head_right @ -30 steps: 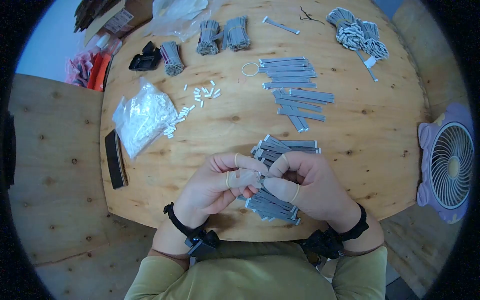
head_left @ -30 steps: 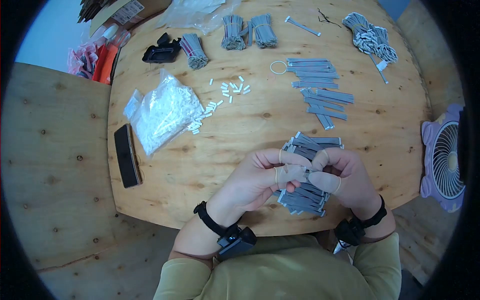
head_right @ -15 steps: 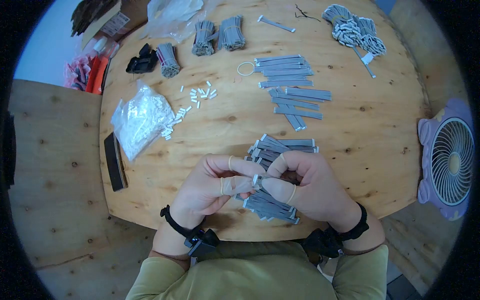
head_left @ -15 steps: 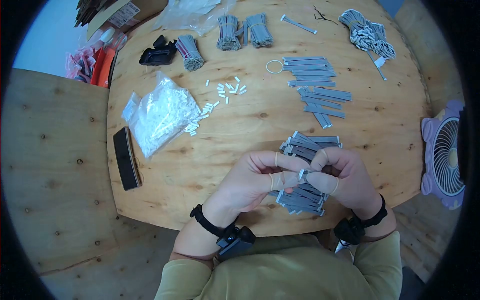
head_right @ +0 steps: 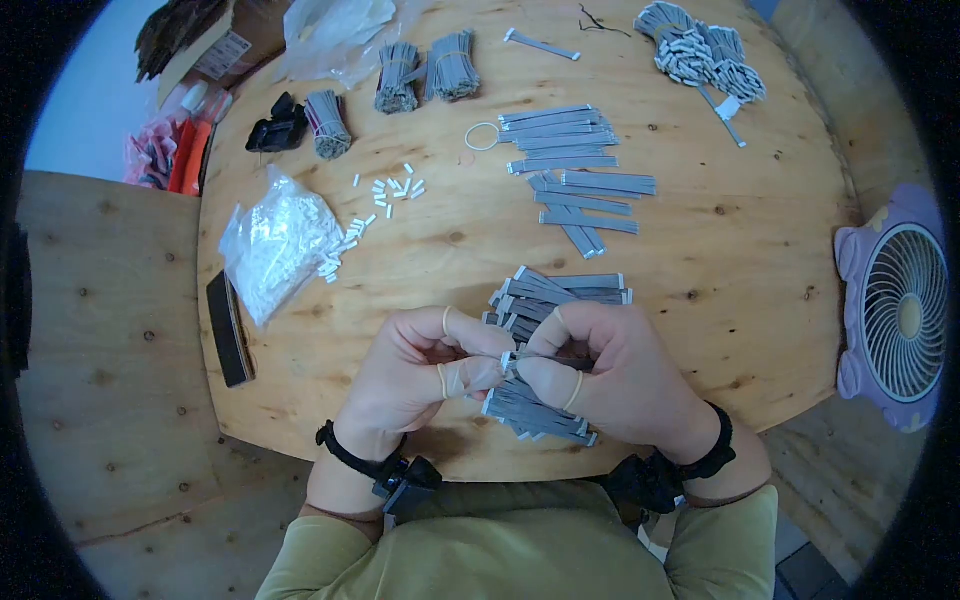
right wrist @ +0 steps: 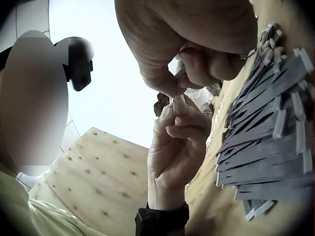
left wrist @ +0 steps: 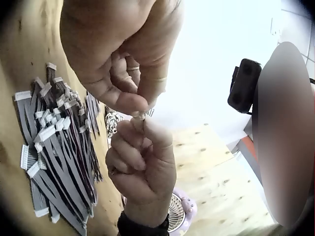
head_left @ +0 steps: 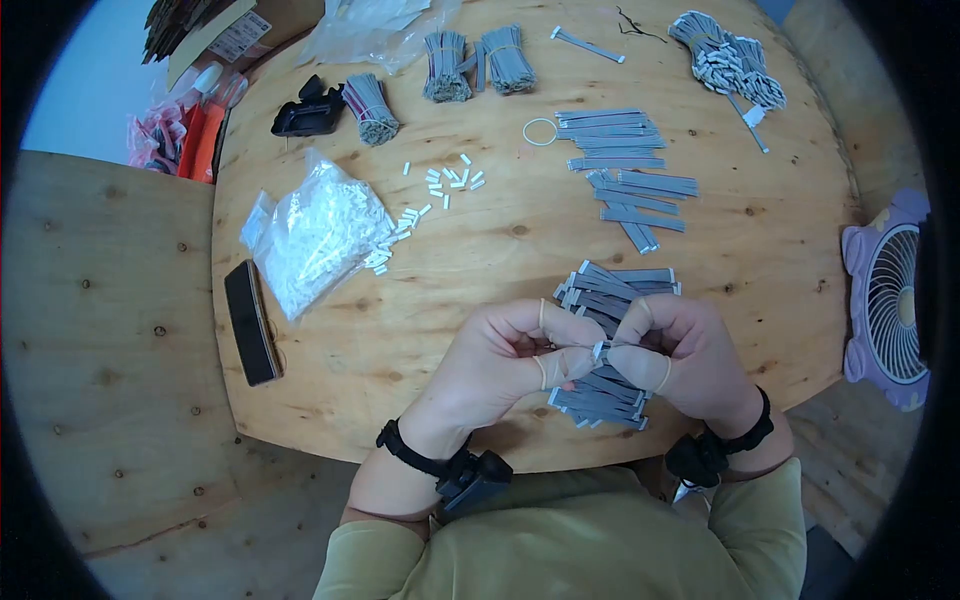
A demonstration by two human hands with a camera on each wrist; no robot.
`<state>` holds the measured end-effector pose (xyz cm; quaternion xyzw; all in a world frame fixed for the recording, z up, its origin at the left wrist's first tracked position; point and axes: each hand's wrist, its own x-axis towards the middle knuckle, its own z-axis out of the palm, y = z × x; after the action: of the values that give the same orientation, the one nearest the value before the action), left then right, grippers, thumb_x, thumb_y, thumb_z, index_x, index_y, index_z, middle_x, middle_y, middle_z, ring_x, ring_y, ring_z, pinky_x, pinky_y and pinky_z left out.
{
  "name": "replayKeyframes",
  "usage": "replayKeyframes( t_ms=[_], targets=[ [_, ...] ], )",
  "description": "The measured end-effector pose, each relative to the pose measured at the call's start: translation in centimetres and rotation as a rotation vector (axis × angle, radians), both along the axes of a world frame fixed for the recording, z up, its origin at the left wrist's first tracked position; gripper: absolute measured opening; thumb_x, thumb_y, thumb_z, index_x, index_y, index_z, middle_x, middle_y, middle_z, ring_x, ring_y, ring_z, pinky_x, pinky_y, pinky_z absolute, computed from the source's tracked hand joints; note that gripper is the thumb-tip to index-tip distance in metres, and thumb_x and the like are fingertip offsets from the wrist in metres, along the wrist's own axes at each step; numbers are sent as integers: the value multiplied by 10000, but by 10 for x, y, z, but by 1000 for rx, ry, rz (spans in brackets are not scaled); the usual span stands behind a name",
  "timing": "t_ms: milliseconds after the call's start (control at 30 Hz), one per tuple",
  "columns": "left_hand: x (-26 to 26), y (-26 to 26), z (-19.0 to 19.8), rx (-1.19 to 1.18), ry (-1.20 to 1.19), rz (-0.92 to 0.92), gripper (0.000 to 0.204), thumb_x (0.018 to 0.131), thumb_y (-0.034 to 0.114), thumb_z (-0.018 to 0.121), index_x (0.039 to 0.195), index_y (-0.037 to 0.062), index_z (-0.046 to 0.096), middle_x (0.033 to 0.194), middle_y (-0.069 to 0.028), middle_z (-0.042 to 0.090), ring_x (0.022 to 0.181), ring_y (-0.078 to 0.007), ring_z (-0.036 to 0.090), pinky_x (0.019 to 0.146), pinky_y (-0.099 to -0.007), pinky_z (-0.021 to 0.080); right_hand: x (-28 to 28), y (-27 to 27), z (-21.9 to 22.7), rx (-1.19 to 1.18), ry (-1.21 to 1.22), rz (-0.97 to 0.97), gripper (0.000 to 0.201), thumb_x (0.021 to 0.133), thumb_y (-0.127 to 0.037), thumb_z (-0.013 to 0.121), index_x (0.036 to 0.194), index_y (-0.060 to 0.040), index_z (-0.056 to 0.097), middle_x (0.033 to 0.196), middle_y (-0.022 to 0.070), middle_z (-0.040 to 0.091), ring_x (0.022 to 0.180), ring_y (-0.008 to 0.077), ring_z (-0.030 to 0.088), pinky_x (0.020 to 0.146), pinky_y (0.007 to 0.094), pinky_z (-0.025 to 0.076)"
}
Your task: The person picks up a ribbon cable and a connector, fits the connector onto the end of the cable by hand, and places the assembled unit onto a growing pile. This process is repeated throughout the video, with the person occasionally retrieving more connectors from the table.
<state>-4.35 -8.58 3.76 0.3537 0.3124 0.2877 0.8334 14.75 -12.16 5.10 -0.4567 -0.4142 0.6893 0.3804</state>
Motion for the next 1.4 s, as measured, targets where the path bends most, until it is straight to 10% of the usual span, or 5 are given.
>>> replayKeyframes(
  t_ms=[1400],
  targets=[
    [4,-2,-2,-61,-30,61,183,711,12,635,888,-19,600,801,-101,616,683,-122,584,555,-201,474,-2,-4,-2,79,37,-32,104,767,-88,591,795,-15,522,725,-1,535,648,35,494,561,183,419]
  ],
)
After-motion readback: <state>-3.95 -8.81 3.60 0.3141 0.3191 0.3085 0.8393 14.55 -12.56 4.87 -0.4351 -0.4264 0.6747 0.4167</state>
